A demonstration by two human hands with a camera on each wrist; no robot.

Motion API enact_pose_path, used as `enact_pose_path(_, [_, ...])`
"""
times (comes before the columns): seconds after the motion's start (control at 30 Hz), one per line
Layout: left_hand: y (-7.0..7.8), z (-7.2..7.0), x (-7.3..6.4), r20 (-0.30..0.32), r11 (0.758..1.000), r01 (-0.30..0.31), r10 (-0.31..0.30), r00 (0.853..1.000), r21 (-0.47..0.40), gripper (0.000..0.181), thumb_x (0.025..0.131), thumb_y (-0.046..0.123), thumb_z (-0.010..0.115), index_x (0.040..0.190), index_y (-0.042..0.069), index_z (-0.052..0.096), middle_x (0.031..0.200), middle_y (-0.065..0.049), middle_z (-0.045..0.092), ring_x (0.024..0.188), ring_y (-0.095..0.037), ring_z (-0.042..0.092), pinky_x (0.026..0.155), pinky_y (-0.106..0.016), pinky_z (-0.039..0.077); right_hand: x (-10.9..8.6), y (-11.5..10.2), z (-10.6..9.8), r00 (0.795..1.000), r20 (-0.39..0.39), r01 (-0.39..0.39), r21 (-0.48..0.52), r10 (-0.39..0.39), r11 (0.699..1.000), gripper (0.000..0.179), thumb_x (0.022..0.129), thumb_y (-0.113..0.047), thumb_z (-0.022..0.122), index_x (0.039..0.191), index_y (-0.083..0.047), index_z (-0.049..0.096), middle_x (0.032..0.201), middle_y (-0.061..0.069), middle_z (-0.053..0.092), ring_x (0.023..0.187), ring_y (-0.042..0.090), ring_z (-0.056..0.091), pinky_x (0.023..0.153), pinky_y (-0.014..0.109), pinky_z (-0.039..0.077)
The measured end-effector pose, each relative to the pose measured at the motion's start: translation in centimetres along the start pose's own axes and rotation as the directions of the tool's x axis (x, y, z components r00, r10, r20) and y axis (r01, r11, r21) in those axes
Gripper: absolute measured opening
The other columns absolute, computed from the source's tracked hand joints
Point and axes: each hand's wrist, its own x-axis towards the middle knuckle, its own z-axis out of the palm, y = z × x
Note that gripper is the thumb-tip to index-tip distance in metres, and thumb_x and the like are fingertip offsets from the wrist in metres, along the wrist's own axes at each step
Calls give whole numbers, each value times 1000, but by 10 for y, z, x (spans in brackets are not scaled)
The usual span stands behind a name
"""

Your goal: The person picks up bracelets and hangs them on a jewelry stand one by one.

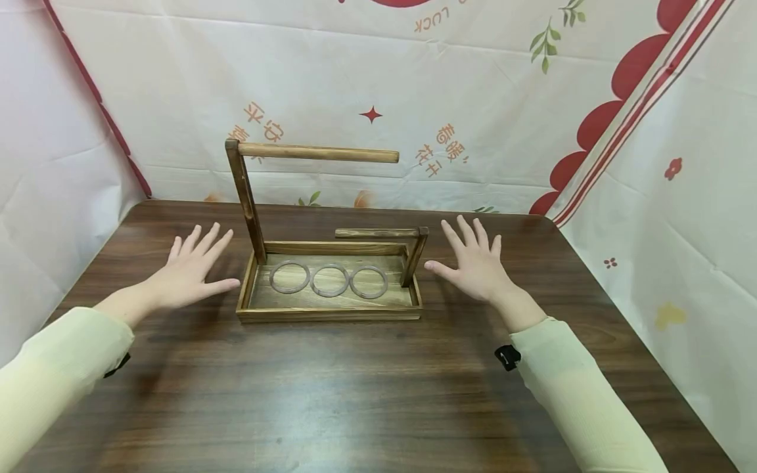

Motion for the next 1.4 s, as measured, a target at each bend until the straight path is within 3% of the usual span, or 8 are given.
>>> enact_pose_path(0.27, [0, 2, -4, 10, 1000, -20, 21, 1000, -17, 93, 86, 56, 55, 152, 11, 7, 156, -23, 2, 140, -51, -4, 106, -73, -1, -4, -7, -2, 979, -190, 82, 50, -71, 995, 67, 85, -42, 64, 136, -4, 43, 140, 25, 37, 130, 45, 30, 102, 63, 26])
enact_pose_path(0.57, [-3, 7, -7, 28, 999, -48, 48, 998, -25, 100, 81, 58, 61, 152, 10, 9, 156, -23, 5, 140, -51, 0, 107, -71, 2, -13, -23, -4, 958, -264, 134, 56, -115, 989, 43, 83, -36, 69, 112, -5, 63, 113, 15, 63, 107, 32, 56, 85, 51, 46])
enact_pose_path(0.73, [-2, 8, -8, 49, 997, -60, 63, 997, -49, 103, 79, 57, 65, 152, 10, 10, 156, -22, 7, 140, -50, 4, 108, -70, 4, -16, -37, -3, 947, -263, 199, 37, -183, 979, 38, 78, -33, 74, 106, -8, 66, 100, 10, 67, 94, 27, 61, 76, 46, 50])
enact_pose_path(1.03, [3, 12, -6, 75, 983, -99, 111, 991, -155, 110, 73, 57, 71, 151, 7, 12, 155, -24, 8, 140, -49, 10, 110, -65, 14, -14, -59, 3, 923, -247, 316, 41, -297, 948, 50, 74, -33, 78, 115, -8, 65, 102, 10, 64, 95, 25, 59, 78, 45, 52])
enact_pose_path(1.2, [3, 16, -5, 107, 971, -95, 121, 987, -220, 113, 71, 55, 74, 151, 5, 11, 155, -25, 7, 139, -48, 13, 107, -64, 26, -8, -66, 10, 933, -180, 323, 43, -311, 945, 56, 76, -37, 76, 122, -9, 61, 110, 10, 62, 97, 24, 58, 79, 44, 51])
enact_pose_path(1.4, [4, 21, -4, 123, 967, -99, 131, 984, -235, 113, 72, 53, 75, 151, 4, 11, 155, -25, 9, 138, -50, 16, 106, -63, 28, -2, -72, 18, 951, -67, 307, 62, -303, 950, 64, 80, -39, 73, 133, -9, 53, 125, 14, 56, 101, 26, 56, 86, 46, 50])
